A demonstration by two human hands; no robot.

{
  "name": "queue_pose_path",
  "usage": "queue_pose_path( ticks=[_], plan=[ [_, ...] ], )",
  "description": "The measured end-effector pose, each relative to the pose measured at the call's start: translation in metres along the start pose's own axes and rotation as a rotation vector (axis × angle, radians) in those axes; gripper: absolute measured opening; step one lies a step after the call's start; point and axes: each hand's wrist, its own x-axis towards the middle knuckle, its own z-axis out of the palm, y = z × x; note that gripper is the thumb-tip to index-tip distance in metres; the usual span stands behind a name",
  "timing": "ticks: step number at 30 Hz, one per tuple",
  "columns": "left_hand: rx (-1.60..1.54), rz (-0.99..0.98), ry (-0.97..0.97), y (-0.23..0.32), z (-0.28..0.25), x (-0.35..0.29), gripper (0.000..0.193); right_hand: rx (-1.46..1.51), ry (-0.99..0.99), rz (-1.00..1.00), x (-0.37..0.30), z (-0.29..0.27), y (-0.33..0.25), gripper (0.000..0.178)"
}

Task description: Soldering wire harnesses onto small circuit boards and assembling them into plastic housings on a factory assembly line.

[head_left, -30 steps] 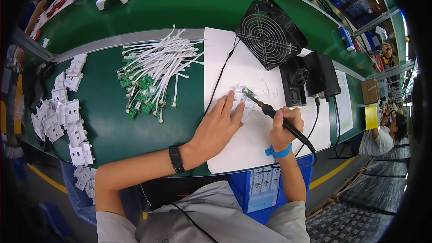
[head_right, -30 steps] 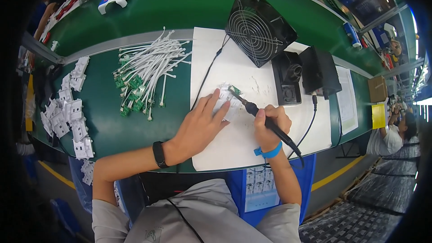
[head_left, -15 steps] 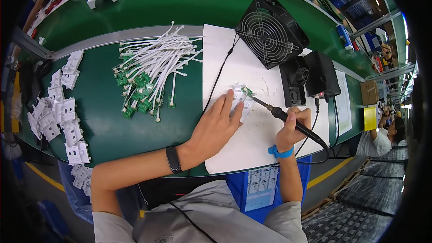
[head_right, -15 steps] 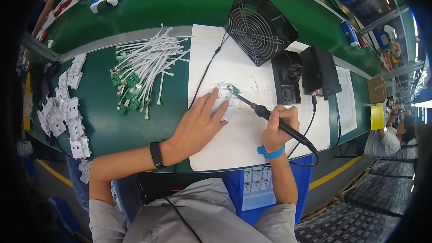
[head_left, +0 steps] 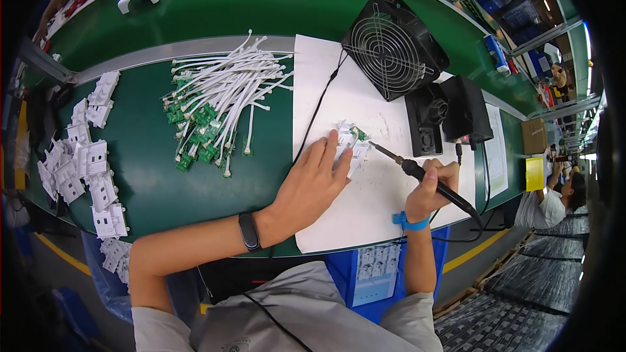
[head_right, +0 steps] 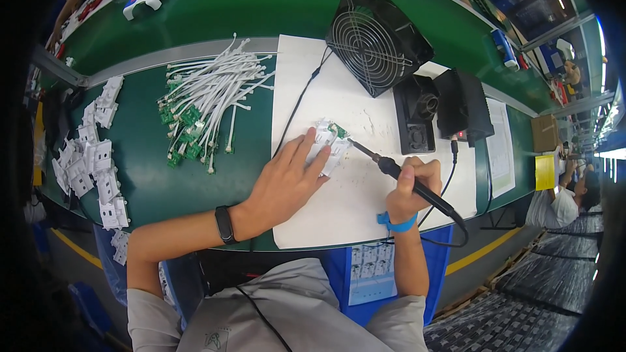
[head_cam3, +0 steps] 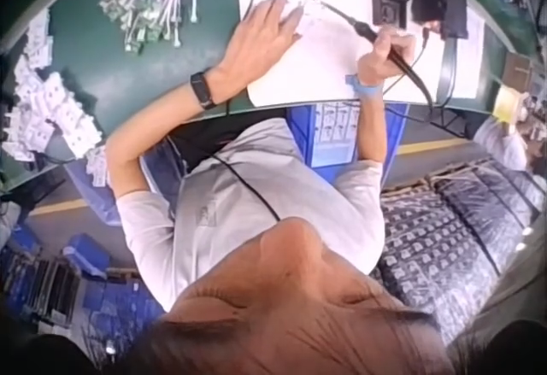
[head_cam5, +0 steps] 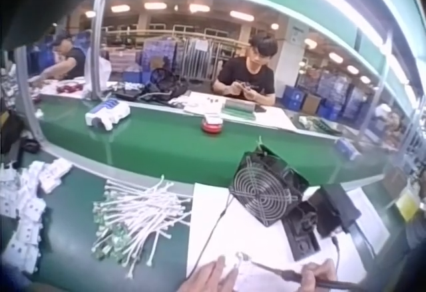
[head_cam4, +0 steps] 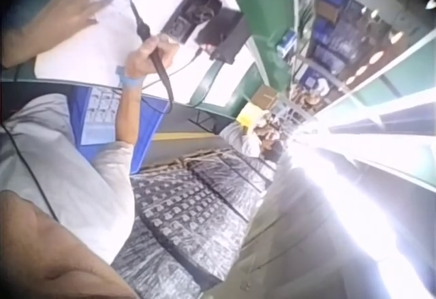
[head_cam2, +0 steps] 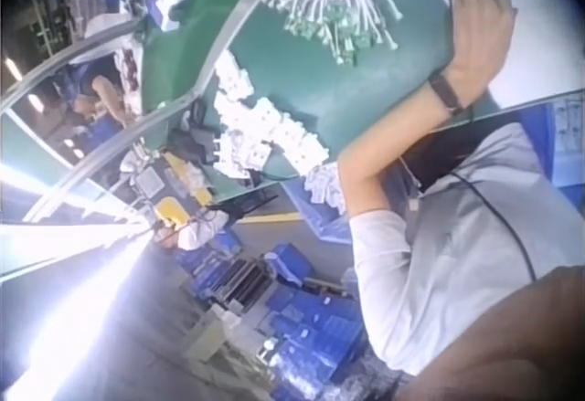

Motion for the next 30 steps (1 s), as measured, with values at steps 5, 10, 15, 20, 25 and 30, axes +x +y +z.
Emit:
queue_pose_path(
  ticks=[5,10,15,20,25,30],
  plan=[
    [0.012,0.006,0.0,-0.001,0.001,-0.002,0.053,-0.115,0.196,-0.131,0.018,-0.02,-0.003,0.025],
    [0.031,0.015,0.009,-0.002,0.002,-0.002,0.053,-0.388,0.371,-0.129,0.062,-0.057,0.01,0.027],
    [0.04,0.033,0.031,-0.002,0.001,-0.002,0.051,-0.272,0.166,0.144,0.096,-0.04,0.046,0.025],
    [-0.011,0.014,0.03,-0.001,-0.003,0.002,0.051,-0.387,0.021,0.025,0.089,-0.011,0.056,0.02],
    [-0.139,-0.013,0.018,-0.011,-0.014,-0.002,0.046,-0.21,-0.15,0.345,0.092,-0.005,0.013,0.022],
    [-0.289,-0.152,0.119,-0.036,-0.08,0.02,0.046,-0.497,-0.192,0.516,0.052,-0.034,-0.013,0.039]
  ],
)
